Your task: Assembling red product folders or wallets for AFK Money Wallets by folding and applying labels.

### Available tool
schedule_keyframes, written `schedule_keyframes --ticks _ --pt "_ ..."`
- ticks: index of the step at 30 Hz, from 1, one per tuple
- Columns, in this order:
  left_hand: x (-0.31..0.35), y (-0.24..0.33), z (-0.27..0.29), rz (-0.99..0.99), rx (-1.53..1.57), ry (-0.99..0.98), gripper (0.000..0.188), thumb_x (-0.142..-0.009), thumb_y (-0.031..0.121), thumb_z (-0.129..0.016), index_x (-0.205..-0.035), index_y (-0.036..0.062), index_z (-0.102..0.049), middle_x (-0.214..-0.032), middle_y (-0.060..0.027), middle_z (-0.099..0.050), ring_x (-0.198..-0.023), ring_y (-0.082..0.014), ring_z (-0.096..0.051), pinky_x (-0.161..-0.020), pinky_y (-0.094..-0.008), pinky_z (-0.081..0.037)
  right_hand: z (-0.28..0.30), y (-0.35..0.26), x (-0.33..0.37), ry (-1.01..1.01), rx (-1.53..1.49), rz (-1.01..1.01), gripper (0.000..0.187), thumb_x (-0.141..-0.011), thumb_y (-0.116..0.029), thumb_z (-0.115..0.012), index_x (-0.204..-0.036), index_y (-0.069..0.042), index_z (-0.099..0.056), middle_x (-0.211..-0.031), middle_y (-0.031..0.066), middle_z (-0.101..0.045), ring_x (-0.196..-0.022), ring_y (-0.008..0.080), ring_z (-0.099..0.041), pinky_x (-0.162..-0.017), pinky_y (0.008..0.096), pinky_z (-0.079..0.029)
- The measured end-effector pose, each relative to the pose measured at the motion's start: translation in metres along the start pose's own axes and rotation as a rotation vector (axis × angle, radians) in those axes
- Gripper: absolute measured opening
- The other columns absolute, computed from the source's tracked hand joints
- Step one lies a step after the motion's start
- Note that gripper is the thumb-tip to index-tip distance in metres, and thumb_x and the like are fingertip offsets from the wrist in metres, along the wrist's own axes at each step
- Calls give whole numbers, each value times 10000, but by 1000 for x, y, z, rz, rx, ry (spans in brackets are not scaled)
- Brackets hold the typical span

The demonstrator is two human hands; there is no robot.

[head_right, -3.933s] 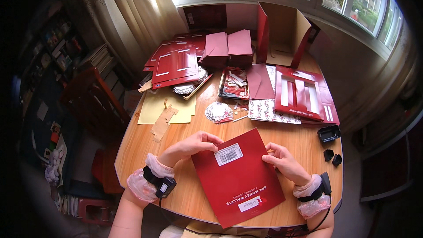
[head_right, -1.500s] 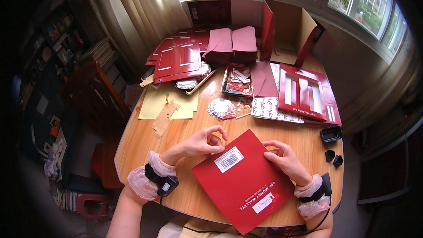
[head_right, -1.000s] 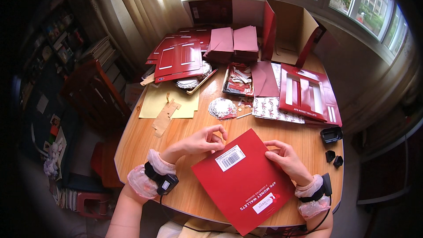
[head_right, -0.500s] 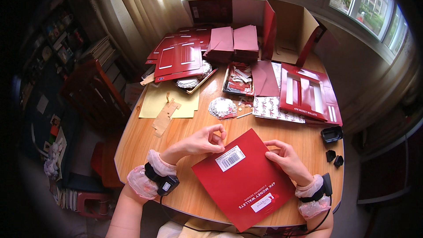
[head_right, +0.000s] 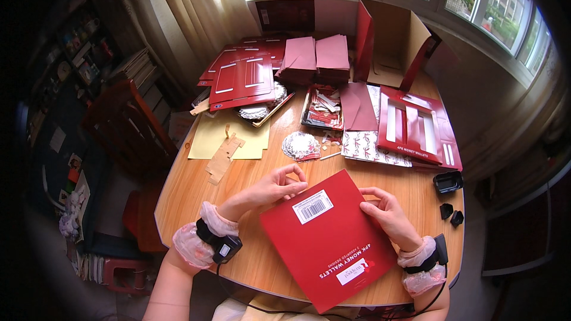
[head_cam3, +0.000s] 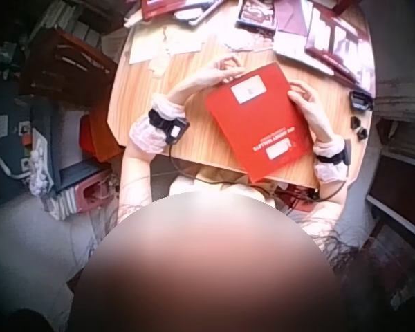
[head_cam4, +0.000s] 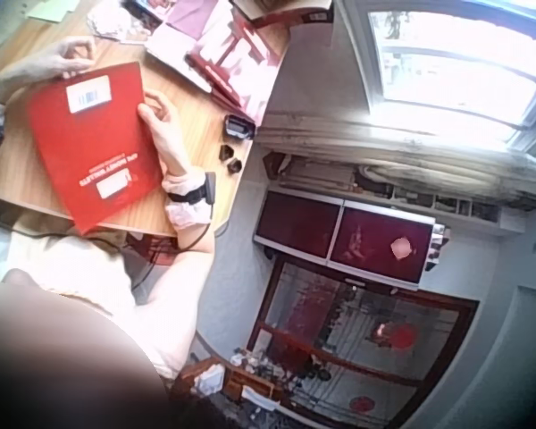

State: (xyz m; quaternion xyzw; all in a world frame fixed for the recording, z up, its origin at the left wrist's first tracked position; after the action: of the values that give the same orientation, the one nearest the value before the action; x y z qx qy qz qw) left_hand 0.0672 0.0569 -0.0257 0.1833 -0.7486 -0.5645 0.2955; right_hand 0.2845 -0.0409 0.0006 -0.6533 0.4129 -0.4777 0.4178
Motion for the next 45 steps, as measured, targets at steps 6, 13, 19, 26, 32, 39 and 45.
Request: schedule_keyframes --ticks 6,13,19,26,32,39,45 --pt "-1 -1 3 -81 22 -42 262 -913 113 -676 -1088 96 -481 -800 8 -642 -690 -22 -558 -581 -161 -400 4 1 -1 35 -45 11 330 -968 -90 -582 -1273 11 -511 -1027 135 -698 -878 140 -681 -759 236 -564" --pt "0 4 7 -86 86 -59 229 -920 119 -645 -1093 89 -497 -917 -15 -636 -741 -35 -584 -624 -161 -438 16 -5 1 101 -39 52 336 -967 -85 -580 -1282 11 -509 -1033 135 -697 -880 140 -682 -755 233 -563" --pt "-4 -5 20 -66 427 0 192 -960 181 -608 -1099 77 -525 -961 -46 -665 -827 -75 -645 -700 -184 -538 20 -7 0 116 -102 106 338 -972 -87 -573 -1285 20 -506 -1053 140 -693 -888 144 -685 -759 235 -565" --pt "-1 16 9 -310 86 -53 483 -885 111 -700 -1322 51 -502 -1259 -103 -602 -1093 -166 -622 -950 -319 -501 25 6 -2 82 -235 4 375 -986 -104 -551 -1325 43 -491 -1117 148 -678 -955 170 -686 -815 275 -577" --pt "10 33 0 -413 -93 -13 557 -827 98 -764 -1320 48 -509 -1218 -106 -620 -1064 -156 -634 -897 -293 -532 20 4 -4 34 -287 -25 375 -990 -108 -544 -1324 58 -504 -1177 154 -655 -986 174 -679 -851 285 -572" --pt "14 35 -1 -475 -61 31 418 -805 103 -786 -1182 23 -623 -1096 -90 -677 -990 -176 -676 -831 -287 -565 4 10 -1 -16 -295 -137 387 -997 -114 -528 -1341 60 -488 -1172 157 -656 -967 177 -688 -828 290 -584" --pt "19 47 -6 -587 -262 33 288 -806 67 -763 -1077 10 -683 -1031 -91 -673 -939 -170 -676 -799 -299 -576 2 16 0 -58 -321 -191 378 -1001 -110 -520 -1343 50 -492 -1180 149 -653 -962 170 -687 -822 277 -586"
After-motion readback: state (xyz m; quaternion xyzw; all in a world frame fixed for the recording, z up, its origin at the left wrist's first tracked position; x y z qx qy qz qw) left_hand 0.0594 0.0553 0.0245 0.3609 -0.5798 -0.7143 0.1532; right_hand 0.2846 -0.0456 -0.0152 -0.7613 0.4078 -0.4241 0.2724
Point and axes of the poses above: each hand's wrist, its own x-axis away from the middle knuckle, its own z-axis out of the back of the hand, y = z × x, the point moved 7 cm from there along -x, towards the middle knuckle
